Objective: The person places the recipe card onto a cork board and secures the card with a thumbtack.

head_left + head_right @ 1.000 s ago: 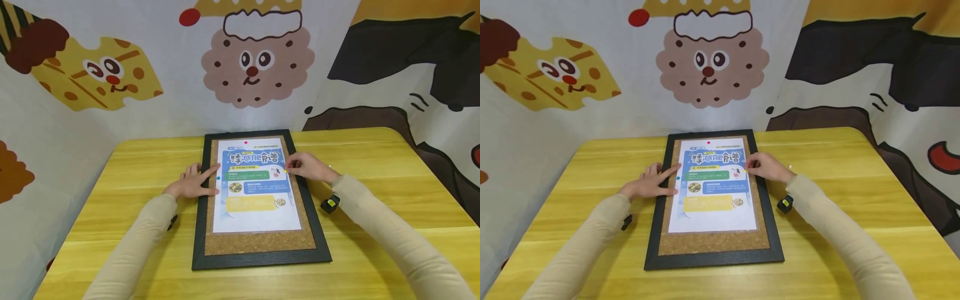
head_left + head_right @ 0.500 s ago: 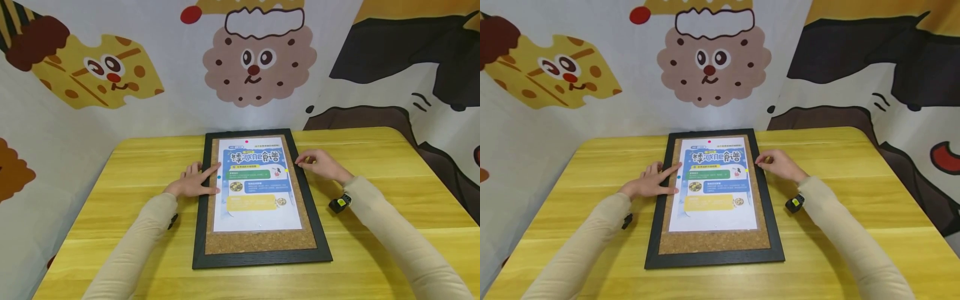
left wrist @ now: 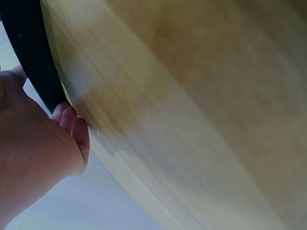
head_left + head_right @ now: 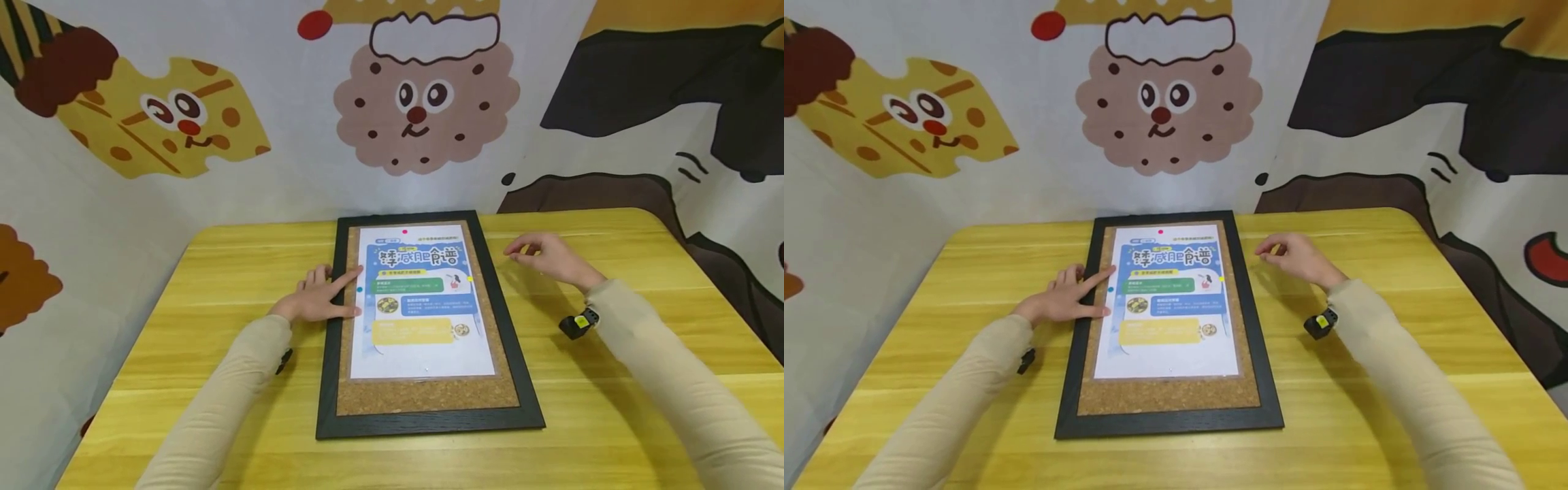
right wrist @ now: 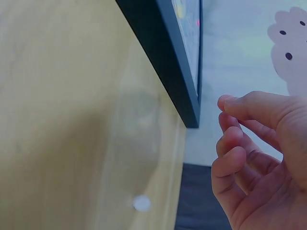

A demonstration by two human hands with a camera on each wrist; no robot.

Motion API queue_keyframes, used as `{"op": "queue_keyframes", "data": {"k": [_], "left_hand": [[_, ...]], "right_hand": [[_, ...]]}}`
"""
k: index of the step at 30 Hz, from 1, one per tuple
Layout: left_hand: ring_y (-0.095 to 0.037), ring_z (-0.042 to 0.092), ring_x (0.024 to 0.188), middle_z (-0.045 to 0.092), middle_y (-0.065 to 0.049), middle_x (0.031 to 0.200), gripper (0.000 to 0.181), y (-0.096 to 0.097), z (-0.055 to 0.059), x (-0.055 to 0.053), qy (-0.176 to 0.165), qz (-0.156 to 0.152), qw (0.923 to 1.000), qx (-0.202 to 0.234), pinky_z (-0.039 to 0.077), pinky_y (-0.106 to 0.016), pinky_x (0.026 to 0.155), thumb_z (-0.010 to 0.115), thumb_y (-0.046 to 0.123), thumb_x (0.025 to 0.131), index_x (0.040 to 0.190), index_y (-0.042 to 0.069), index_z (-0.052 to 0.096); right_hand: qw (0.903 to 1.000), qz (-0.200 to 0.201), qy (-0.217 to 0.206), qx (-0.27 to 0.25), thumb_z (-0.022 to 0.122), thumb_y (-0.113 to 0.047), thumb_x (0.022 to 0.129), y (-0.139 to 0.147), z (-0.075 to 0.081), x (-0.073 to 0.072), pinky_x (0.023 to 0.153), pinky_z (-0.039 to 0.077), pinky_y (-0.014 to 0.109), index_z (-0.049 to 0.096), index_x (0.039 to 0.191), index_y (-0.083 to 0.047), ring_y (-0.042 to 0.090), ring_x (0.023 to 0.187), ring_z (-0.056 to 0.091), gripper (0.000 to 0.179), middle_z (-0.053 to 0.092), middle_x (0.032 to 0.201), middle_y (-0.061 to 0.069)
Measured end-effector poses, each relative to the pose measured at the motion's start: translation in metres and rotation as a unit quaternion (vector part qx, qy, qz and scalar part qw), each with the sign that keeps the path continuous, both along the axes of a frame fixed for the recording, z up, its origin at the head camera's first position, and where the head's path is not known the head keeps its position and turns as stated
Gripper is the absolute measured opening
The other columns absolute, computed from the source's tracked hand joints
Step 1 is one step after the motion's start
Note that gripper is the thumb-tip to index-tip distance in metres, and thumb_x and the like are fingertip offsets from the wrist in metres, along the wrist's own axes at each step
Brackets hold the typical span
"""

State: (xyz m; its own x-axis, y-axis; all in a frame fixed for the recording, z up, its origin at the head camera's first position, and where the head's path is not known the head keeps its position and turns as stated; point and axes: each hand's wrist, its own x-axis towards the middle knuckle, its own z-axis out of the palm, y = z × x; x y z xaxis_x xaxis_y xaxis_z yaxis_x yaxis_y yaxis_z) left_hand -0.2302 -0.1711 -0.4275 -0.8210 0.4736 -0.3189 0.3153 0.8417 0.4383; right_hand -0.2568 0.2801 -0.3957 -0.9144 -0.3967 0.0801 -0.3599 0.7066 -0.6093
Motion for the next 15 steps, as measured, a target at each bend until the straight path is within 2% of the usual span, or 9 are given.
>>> {"op": "queue_keyframes", "data": {"k": [4, 10, 15], "left_hand": [[-0.041, 0.017, 0.121, 0.009, -0.029, 0.145, 0.091, 0.001, 0.003, 0.001, 0.000, -0.003, 1.0000, -0.005, 0.021, -0.053, 0.092, 0.057, 0.064, 0.087, 0.157, 0.031, 0.009], [-0.041, 0.018, 0.121, 0.010, -0.030, 0.145, 0.089, 0.003, 0.009, 0.002, 0.001, -0.006, 0.9999, -0.013, 0.022, -0.053, 0.092, 0.058, 0.060, 0.088, 0.157, 0.029, 0.010], [-0.041, 0.019, 0.119, 0.011, -0.030, 0.144, 0.090, 0.001, 0.006, 0.002, 0.002, -0.009, 0.9999, -0.011, 0.022, -0.052, 0.091, 0.056, 0.063, 0.088, 0.157, 0.029, 0.010]], "right_hand": [[1.0000, -0.002, 0.002, 0.007, 0.062, -0.007, 0.095, 0.009, 0.008, -0.002, 0.054, 0.044, 0.029, 0.070, 0.106, 0.003, 0.026, 0.075, 0.054, 0.017, 0.065, 0.101, 0.016], [0.9997, -0.003, 0.015, 0.017, 0.062, -0.008, 0.095, 0.019, 0.012, -0.004, 0.061, 0.043, 0.027, 0.071, 0.106, 0.003, 0.024, 0.077, 0.053, 0.018, 0.067, 0.101, 0.015], [0.9998, -0.006, 0.009, 0.017, 0.063, -0.008, 0.095, 0.024, 0.010, -0.004, 0.060, 0.042, 0.025, 0.070, 0.105, 0.004, 0.024, 0.077, 0.054, 0.018, 0.066, 0.101, 0.016]]}}
